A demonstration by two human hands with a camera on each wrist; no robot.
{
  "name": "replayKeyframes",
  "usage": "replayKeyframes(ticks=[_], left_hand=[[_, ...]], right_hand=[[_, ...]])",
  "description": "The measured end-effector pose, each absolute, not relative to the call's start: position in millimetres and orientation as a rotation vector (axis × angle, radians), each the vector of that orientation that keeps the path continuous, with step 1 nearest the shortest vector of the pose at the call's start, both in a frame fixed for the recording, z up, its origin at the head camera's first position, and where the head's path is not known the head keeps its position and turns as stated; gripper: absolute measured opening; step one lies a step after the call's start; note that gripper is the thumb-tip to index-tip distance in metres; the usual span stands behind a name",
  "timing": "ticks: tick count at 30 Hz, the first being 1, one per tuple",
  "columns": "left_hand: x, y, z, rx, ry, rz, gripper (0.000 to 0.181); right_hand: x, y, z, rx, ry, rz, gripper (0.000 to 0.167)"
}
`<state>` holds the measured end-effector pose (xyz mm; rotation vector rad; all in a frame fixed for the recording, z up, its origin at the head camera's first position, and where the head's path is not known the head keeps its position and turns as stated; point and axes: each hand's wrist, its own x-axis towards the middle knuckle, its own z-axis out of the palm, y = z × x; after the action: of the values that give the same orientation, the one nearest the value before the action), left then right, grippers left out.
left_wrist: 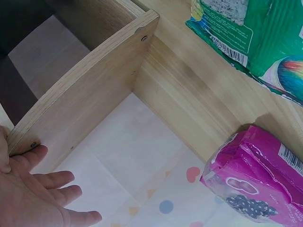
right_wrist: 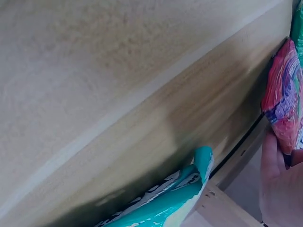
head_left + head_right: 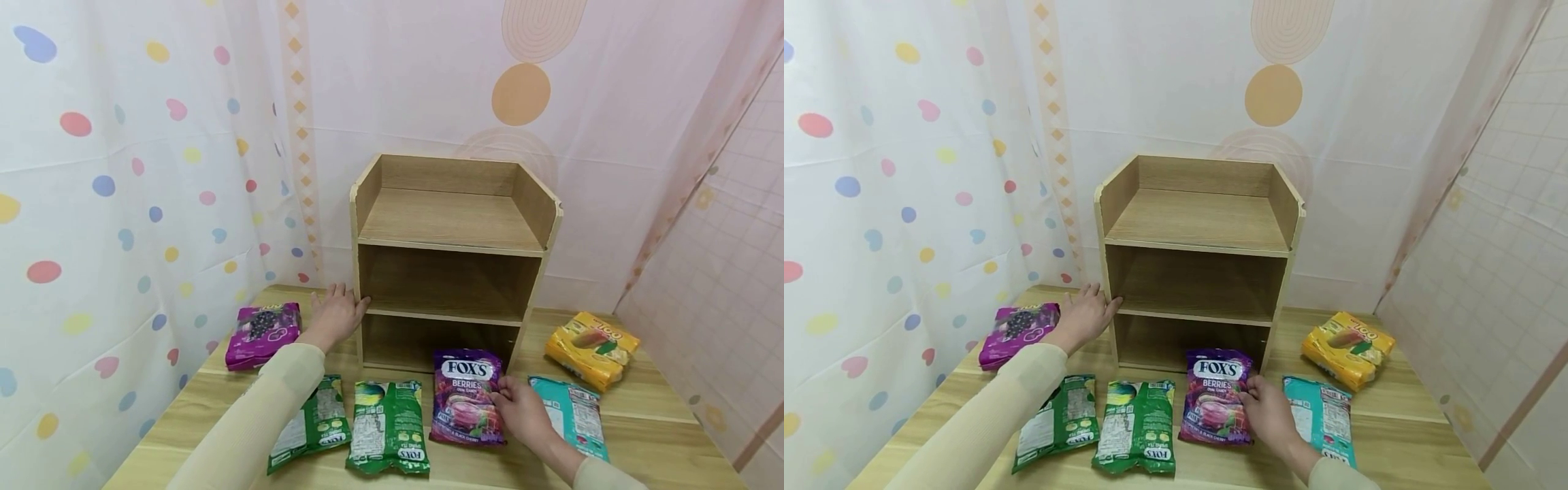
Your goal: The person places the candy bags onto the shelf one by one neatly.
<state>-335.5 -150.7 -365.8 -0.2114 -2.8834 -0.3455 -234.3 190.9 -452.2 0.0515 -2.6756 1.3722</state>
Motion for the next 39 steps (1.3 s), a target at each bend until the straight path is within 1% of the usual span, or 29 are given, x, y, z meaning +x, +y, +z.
replayKeyframes(ticks=[3,16,23,26,29,33,35,39], left_hand=[[-335,-151,-365,-0.211,-2.886,-0.346,0.061],[-335,-151,-364,-0.218,-2.876,-0.343,0.06],[-334,-150,-364,-0.216,-2.876,-0.336,0.06],[-334,-150,-363,-0.213,-2.879,-0.337,0.06],[-334,-150,-363,-0.212,-2.884,-0.347,0.061],[-334,-150,-362,-0.211,-2.893,-0.351,0.061],[-334,-150,-362,-0.212,-2.895,-0.345,0.061],[-334,-150,-362,-0.213,-2.899,-0.347,0.061]], right_hand=[[-232,188,-450,0.074,-2.658,1.359,0.008],[-224,182,-448,0.217,-2.558,1.233,0.005],[-224,181,-441,0.242,-2.488,1.268,0.005],[-223,182,-438,0.247,-2.458,1.293,0.001],[-223,182,-435,0.267,-2.413,1.334,0.005],[-222,181,-430,0.309,-2.339,1.359,0.001],[-221,181,-427,0.328,-2.312,1.358,0.003],[-221,181,-421,0.364,-2.276,1.383,0.002]])
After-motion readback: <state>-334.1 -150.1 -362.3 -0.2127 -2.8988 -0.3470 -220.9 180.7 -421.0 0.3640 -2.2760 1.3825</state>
